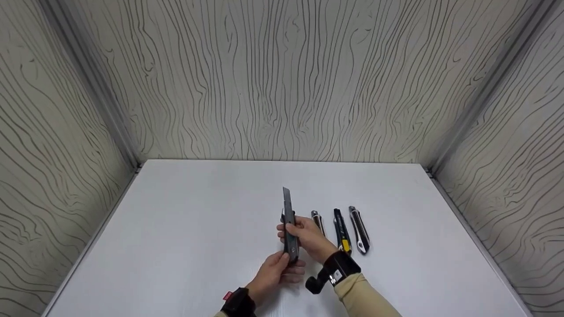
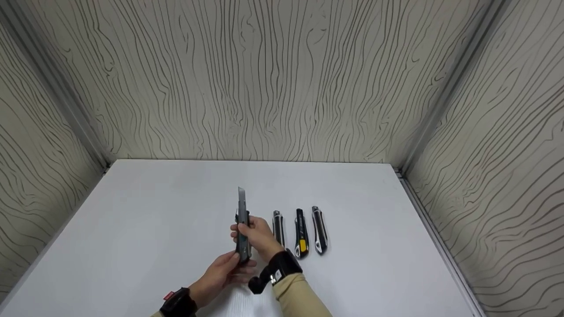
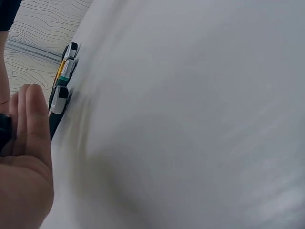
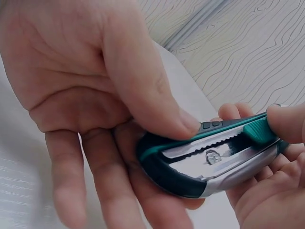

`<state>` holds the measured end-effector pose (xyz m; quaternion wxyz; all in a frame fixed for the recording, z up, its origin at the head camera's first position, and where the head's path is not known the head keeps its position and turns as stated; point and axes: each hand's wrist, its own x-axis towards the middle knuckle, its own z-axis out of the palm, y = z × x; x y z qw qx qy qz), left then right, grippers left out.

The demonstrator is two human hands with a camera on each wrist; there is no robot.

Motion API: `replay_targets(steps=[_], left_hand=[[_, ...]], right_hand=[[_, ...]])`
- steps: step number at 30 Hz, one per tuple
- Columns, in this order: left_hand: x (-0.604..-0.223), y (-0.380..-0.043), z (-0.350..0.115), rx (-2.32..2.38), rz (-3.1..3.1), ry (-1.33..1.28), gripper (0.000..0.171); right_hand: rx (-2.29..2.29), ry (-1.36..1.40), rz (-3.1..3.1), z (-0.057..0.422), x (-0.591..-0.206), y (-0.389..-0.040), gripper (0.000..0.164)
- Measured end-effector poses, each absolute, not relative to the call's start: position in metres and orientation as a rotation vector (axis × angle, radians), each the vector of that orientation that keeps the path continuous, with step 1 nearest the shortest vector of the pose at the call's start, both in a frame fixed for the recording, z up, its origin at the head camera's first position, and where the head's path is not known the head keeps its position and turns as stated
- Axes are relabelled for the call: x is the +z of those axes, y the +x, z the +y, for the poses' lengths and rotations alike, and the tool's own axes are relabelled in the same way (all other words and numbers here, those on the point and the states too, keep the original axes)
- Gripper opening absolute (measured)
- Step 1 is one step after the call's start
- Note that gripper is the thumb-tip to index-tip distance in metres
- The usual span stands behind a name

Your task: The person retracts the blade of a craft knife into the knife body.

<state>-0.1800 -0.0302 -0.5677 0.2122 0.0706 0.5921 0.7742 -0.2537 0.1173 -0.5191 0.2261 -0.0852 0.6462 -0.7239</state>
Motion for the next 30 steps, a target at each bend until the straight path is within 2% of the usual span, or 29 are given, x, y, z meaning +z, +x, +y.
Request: replay_targets(steps=[10, 20, 30], left_hand=[[-0.5682, -0.1794, -0.0295, 2.154, 1.655, 0.162, 0.043], [-0.5668, -0.1787, -0.0284, 2.162, 1.665, 0.159, 0.042], [-0.5673, -0.1793, -0.0284, 2.149, 1.69, 0.121, 0.041]], right_hand=[[-1.999, -0.249, 1.761, 0.1171, -0.5195, -0.2535, 0.041], [-1.982, -0.271, 1.776, 0.1175, -0.5205, -0.2539, 0.048], [-1.969, -0.277, 1.795, 0.1169, -0.5203, -0.2542, 0.042]])
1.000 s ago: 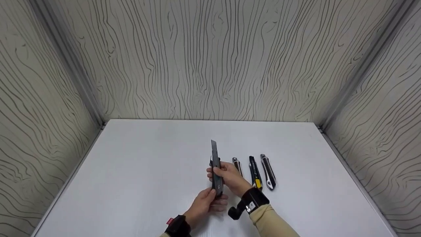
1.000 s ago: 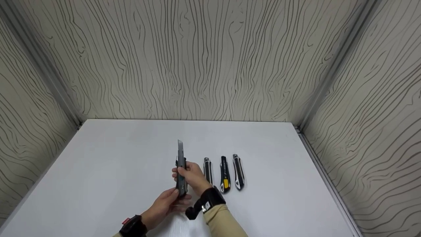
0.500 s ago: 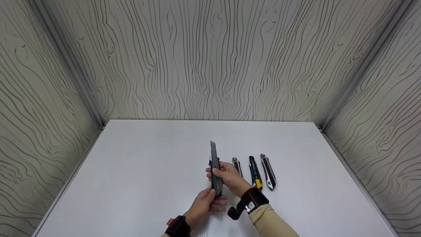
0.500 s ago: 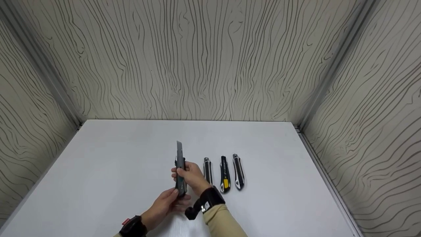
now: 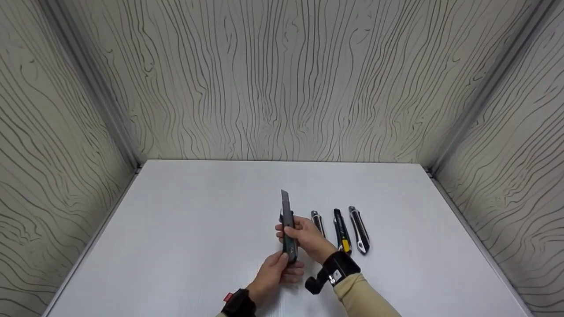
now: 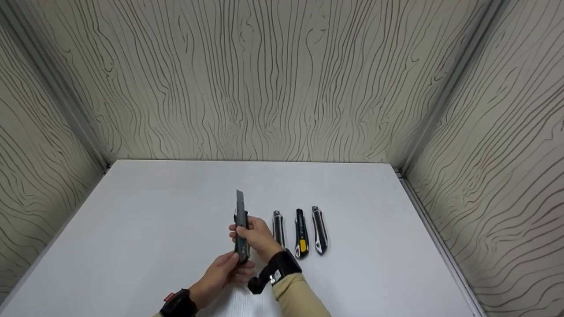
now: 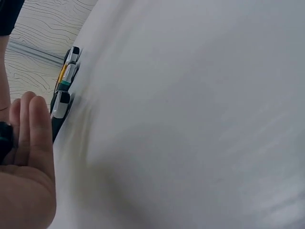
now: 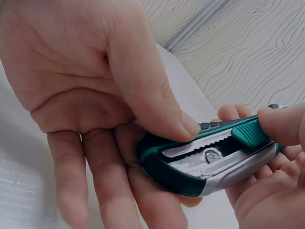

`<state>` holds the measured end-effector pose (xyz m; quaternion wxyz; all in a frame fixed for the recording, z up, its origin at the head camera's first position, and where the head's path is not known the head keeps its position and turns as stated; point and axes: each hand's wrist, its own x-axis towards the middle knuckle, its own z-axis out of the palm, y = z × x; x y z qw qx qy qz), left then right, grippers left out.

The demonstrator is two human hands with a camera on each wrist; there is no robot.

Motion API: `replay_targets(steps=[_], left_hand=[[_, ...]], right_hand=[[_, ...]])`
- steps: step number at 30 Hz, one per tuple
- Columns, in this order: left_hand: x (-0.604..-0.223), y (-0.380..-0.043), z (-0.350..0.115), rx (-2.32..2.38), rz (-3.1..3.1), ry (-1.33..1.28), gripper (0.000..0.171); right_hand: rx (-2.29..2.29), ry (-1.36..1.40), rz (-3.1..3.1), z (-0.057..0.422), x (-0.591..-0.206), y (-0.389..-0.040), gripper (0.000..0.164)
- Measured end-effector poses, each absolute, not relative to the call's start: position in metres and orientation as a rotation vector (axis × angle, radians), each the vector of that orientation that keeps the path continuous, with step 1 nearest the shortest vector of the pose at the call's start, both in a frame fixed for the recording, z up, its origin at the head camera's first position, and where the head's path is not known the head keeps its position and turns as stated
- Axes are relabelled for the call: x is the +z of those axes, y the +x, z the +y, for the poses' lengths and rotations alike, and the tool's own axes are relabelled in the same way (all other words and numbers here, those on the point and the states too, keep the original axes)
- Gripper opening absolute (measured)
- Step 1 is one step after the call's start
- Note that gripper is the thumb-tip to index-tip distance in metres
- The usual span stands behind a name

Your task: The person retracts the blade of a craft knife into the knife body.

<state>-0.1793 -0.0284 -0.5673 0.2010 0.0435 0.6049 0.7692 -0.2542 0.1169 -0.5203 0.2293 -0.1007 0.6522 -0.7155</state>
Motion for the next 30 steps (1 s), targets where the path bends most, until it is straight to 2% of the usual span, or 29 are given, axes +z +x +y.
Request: replay_targets(steps=[30], left_hand=[[-0.5639, -0.1789, -0.0281, 2.135, 1.716, 0.112, 0.042]], right_hand=[[-1.915, -0.281, 1.824, 0.117, -0.5183, -0.2524, 0.049]])
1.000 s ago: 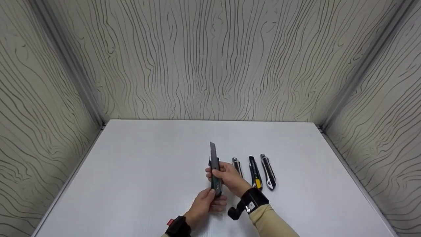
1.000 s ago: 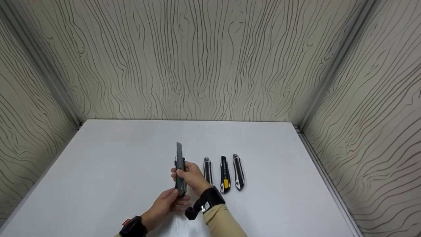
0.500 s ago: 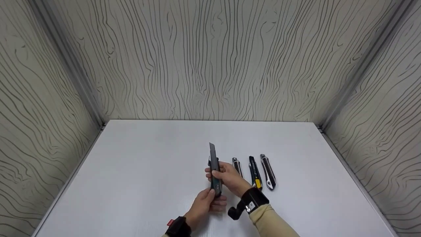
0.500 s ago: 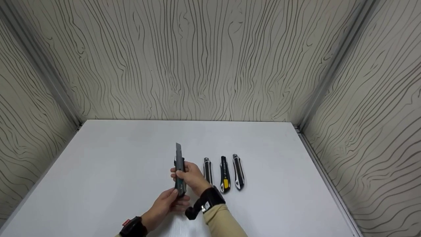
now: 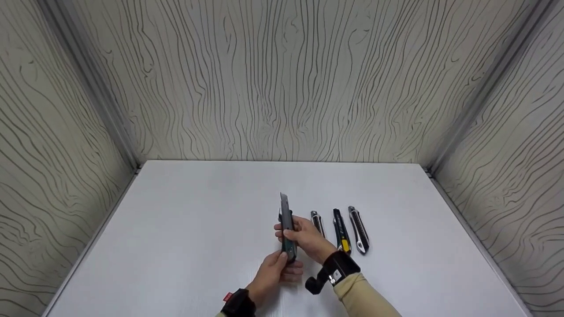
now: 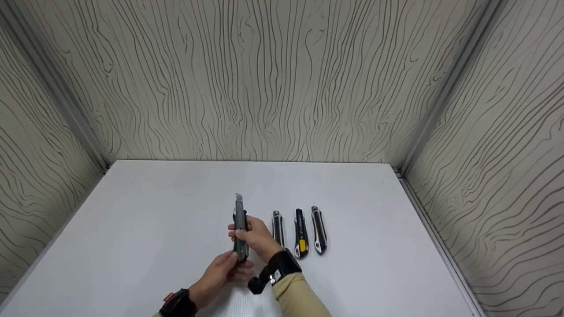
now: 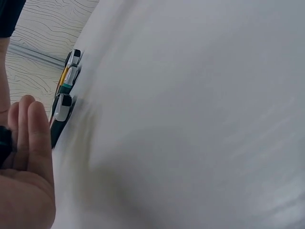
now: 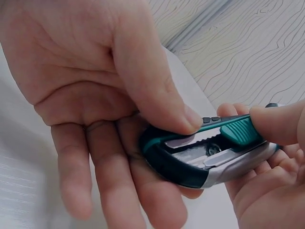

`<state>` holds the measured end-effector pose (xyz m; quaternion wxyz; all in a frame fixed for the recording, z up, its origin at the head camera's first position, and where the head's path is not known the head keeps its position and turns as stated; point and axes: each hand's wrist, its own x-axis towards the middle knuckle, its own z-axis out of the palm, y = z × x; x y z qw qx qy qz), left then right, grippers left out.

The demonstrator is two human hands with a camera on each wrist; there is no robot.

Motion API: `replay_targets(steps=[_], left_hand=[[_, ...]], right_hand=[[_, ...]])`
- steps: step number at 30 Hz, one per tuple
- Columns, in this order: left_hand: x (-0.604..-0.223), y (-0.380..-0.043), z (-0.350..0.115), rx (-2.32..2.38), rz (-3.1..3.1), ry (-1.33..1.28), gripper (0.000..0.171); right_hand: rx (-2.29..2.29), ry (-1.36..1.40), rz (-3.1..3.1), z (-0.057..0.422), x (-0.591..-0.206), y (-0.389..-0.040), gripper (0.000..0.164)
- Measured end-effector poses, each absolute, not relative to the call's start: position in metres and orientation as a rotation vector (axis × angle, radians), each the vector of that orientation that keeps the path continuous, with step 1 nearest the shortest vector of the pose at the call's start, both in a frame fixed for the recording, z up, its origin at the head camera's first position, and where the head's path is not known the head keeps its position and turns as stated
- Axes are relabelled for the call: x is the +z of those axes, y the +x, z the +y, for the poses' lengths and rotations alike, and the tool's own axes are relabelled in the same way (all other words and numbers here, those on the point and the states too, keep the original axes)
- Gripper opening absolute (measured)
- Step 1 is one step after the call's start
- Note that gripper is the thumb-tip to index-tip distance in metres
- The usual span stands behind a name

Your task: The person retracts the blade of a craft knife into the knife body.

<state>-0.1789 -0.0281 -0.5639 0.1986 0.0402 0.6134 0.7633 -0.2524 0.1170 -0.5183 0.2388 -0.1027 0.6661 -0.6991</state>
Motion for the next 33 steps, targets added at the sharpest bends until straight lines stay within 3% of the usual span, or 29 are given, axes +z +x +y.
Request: replay_targets(steps=[22, 33], left_hand=[[-0.5645, -0.178, -0.0294, 2.149, 1.686, 0.109, 0.048], [-0.5646, -0.1773, -0.0336, 2.115, 1.727, 0.125, 0.04]], right_hand=[[-1.847, -0.3, 1.974, 0.1224, -0.5205, -0.254, 0.05], [-1.839, -0.231, 1.991, 0.122, -0.5221, -0.2545, 0.052]])
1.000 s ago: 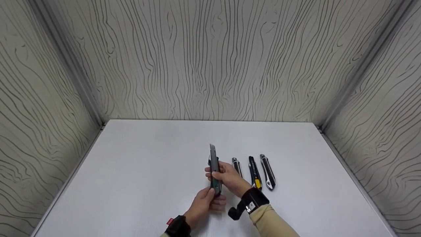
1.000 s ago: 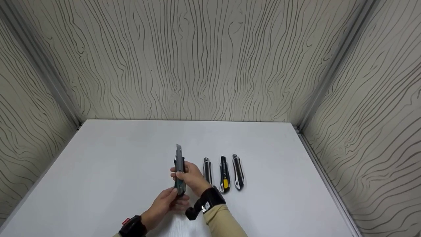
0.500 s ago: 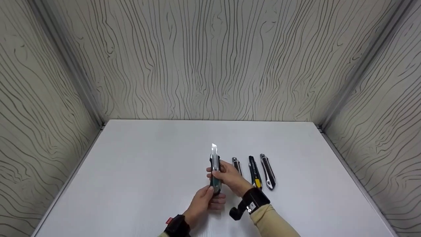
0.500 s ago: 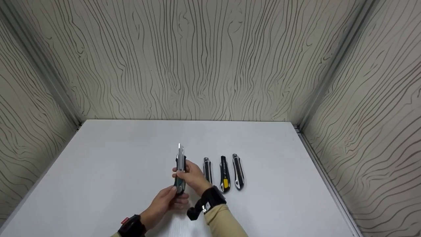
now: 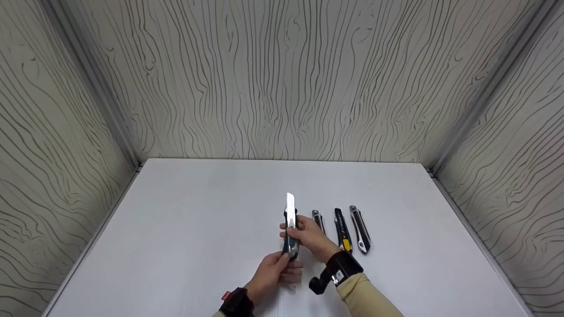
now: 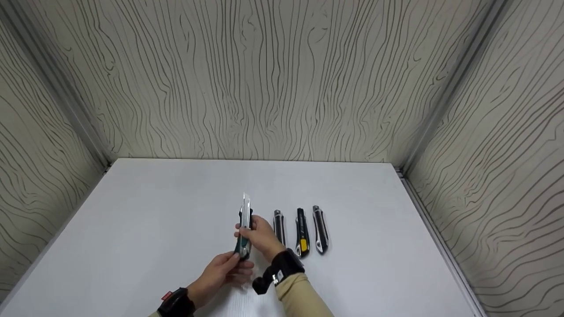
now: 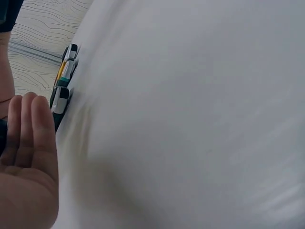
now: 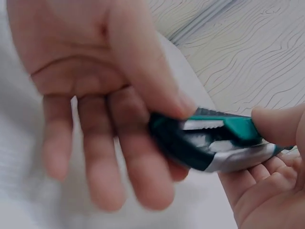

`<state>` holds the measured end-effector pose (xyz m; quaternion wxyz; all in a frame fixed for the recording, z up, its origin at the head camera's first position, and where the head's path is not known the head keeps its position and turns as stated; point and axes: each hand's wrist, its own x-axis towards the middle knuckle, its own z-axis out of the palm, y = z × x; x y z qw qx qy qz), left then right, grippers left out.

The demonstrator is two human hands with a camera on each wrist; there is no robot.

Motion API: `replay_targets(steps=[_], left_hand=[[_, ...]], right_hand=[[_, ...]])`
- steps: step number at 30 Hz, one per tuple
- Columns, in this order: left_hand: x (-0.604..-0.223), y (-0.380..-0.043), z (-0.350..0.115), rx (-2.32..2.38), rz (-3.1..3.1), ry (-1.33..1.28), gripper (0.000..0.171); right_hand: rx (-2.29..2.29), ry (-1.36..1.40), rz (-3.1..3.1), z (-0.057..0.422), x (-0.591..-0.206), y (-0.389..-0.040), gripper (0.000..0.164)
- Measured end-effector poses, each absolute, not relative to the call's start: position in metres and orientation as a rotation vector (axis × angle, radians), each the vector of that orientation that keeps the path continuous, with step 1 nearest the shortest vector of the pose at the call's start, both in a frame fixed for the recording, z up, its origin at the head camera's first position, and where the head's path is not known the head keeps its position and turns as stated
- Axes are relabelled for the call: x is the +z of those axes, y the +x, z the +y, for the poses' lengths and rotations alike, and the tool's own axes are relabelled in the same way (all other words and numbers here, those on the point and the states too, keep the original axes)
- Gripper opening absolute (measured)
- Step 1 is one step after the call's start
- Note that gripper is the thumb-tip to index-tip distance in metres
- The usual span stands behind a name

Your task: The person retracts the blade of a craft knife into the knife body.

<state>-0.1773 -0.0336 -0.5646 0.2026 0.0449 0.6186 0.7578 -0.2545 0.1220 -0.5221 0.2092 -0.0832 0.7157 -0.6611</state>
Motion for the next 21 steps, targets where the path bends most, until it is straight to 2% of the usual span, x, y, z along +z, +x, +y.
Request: replay_targets(steps=[8, 21], left_hand=[[-0.563, -0.18, -0.032, 2.09, 1.747, 0.135, 0.039], [-0.559, -0.181, -0.029, 2.063, 1.766, 0.045, 0.042]], right_hand=[[-1.909, -0.173, 1.942, 0.123, -0.53, -0.254, 0.059], [-1.972, -0.158, 1.879, 0.12, -0.529, -0.251, 0.06]])
